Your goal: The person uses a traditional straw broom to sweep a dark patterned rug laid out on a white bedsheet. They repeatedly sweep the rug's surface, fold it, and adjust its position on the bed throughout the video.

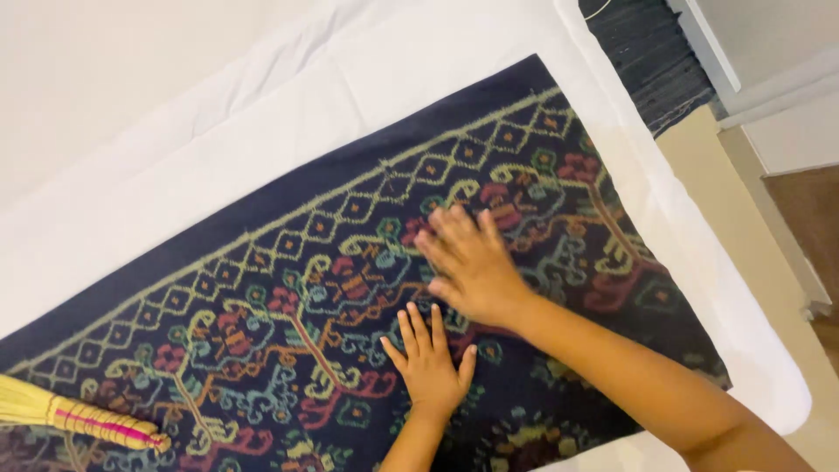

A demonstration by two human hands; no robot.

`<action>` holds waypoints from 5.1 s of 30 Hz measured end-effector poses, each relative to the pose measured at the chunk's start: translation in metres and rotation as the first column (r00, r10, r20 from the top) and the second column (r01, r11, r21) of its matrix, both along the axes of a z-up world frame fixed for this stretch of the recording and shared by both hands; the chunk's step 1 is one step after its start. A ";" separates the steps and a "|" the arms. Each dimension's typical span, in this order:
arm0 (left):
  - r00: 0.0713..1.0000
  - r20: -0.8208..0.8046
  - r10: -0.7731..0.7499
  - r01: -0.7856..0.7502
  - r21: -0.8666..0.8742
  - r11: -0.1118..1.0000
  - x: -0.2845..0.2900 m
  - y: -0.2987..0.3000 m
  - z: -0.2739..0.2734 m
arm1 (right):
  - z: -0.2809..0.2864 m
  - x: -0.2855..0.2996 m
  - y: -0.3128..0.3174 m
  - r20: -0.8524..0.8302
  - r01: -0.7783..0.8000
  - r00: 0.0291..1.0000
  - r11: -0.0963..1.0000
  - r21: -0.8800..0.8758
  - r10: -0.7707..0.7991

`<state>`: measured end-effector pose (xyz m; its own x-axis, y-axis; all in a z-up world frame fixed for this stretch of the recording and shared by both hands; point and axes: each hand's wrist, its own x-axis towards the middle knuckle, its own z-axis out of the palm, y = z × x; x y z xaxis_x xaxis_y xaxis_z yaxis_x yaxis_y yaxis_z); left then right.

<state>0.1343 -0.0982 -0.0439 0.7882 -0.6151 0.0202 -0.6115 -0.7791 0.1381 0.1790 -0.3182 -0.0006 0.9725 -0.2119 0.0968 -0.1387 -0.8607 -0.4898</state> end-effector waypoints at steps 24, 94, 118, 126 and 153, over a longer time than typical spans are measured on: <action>0.999 0.020 -0.031 0.026 0.185 0.982 -0.001 0.017 -0.022 | -0.067 0.134 -0.163 0.099 0.358 0.932 0.926 -0.116 -0.348; 0.561 -0.403 -0.723 0.559 -0.459 0.690 -0.160 0.012 0.060 | -0.003 -0.240 0.057 -0.036 0.378 0.924 0.924 -0.062 -0.381; 0.977 -0.162 -0.139 0.111 -0.166 0.980 -0.062 0.366 0.060 | 0.012 -0.201 0.293 -0.013 0.257 0.966 0.961 -0.101 -0.260; 0.948 -0.287 0.135 -0.134 0.022 0.991 -0.017 0.564 0.046 | -0.005 -0.140 0.515 -0.176 -0.245 0.957 0.968 -0.055 0.232; 0.795 0.126 0.593 -0.596 -0.017 0.803 0.050 0.879 0.046 | -0.027 -0.115 0.569 -0.144 -0.482 0.876 0.854 -0.197 0.461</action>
